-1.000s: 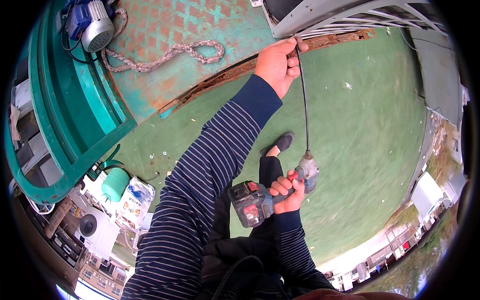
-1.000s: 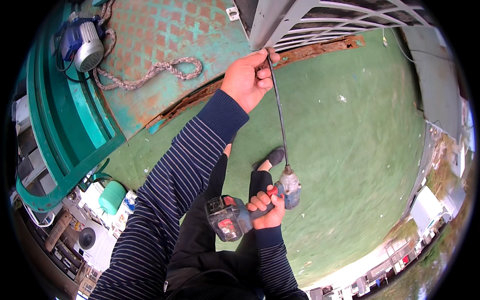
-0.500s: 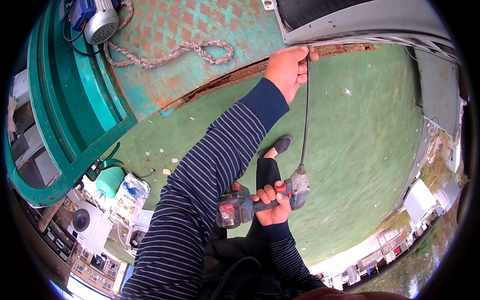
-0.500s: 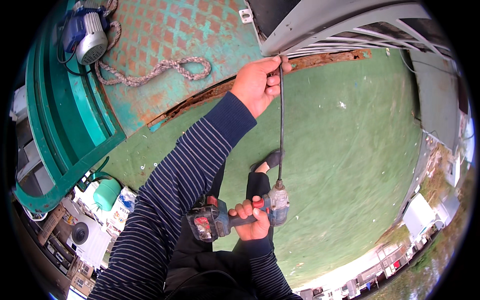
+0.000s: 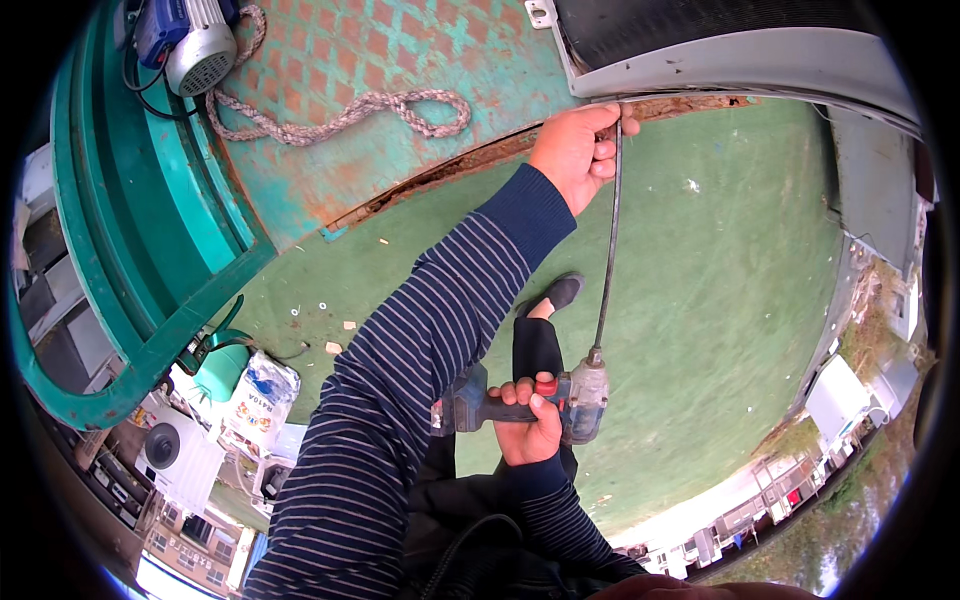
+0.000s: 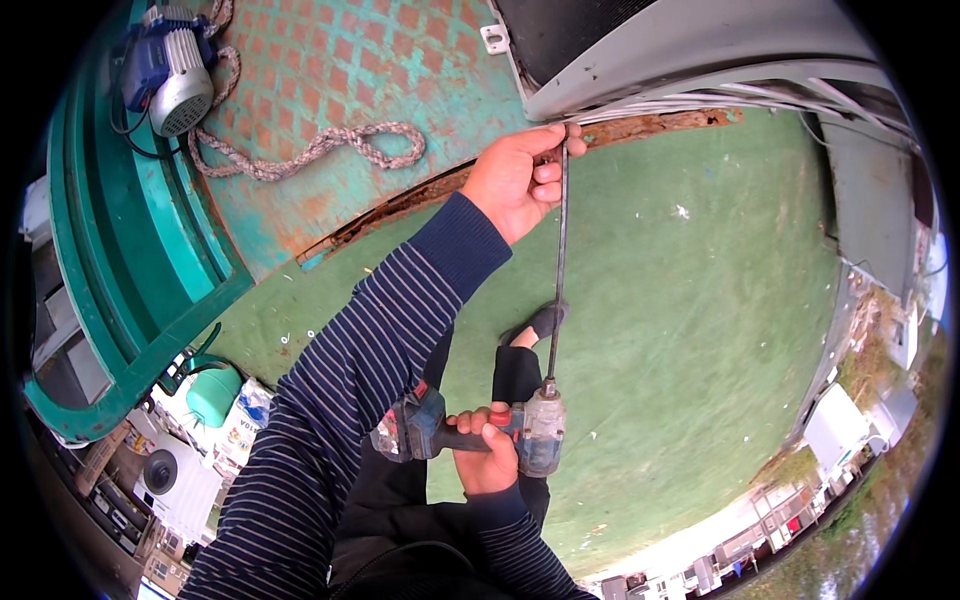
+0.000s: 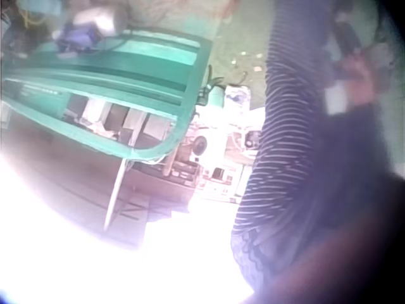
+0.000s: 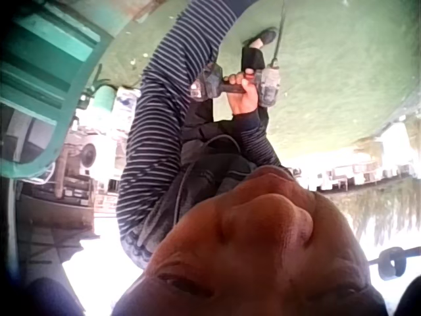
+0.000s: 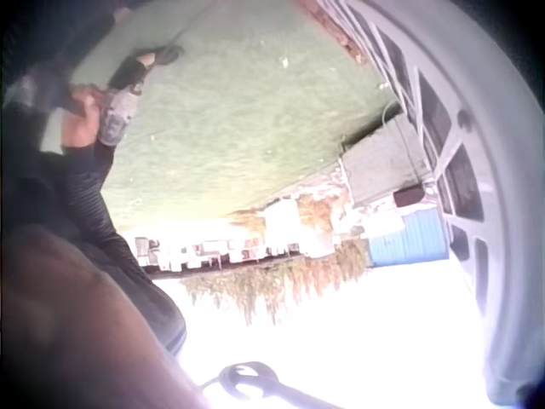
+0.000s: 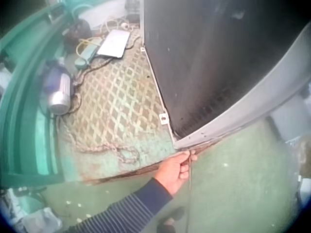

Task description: The person uses a cordless drill to remove screws from the front grille of a white air conditioner unit. They then remove the grille, place a circuit board inside the unit, and reattach the front grille, securing it with screws.

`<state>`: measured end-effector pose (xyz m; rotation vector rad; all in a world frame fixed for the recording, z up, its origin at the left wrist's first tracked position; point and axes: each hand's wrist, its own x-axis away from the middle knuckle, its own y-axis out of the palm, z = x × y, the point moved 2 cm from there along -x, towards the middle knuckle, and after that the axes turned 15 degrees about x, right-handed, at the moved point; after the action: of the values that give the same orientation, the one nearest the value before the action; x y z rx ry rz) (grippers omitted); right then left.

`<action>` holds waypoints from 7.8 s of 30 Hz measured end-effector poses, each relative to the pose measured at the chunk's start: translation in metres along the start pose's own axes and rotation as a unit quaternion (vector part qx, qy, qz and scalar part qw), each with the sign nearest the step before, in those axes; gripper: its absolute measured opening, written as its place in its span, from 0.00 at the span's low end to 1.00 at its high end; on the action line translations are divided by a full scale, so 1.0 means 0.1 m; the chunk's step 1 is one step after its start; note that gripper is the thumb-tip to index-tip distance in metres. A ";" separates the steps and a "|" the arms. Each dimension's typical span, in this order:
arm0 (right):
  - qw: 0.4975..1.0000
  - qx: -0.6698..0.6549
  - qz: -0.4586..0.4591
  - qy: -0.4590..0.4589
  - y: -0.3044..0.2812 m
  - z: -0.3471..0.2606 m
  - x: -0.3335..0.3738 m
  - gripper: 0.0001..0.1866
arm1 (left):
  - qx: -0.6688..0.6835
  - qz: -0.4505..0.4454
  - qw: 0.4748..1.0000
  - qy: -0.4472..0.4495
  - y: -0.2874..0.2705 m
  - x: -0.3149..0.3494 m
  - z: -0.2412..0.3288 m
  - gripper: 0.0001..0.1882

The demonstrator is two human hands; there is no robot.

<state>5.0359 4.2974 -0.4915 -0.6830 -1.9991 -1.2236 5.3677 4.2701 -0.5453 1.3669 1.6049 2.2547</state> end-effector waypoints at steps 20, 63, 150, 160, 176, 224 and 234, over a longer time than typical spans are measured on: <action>0.997 -0.064 -0.032 0.043 0.03 0.13 -0.11 0.13 | -0.035 -0.001 0.999 -0.002 0.02 -0.01 0.04 0.08; 0.988 0.133 0.014 -0.081 -0.77 -0.82 0.19 0.15 | 0.151 0.030 0.987 0.046 -0.02 -0.09 -0.30 0.06; 0.997 0.067 0.011 -0.042 -1.12 -0.52 0.63 0.13 | -0.182 -0.003 0.983 -0.001 -0.05 0.45 -0.47 0.10; 0.999 -0.022 0.008 0.033 -0.91 -0.46 0.36 0.11 | -0.258 0.023 0.964 0.051 -0.28 0.25 -0.25 0.11; 0.997 -0.068 -0.020 0.028 -0.41 -0.32 0.02 0.11 | -0.155 -0.024 0.987 0.031 0.00 0.08 0.01 0.10; 0.999 0.009 -0.046 0.003 -0.53 -0.42 -0.45 0.07 | -0.177 0.173 0.968 0.036 -1.28 1.15 0.36 0.11; 0.998 0.026 -0.049 0.002 -0.73 -0.59 -0.55 0.08 | -0.215 0.155 0.964 0.032 -1.24 1.73 0.06 0.12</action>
<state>5.0340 4.2093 -0.5552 -0.5624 -2.0754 -1.2241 5.2153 4.4180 -0.5350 1.5104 0.8727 2.6339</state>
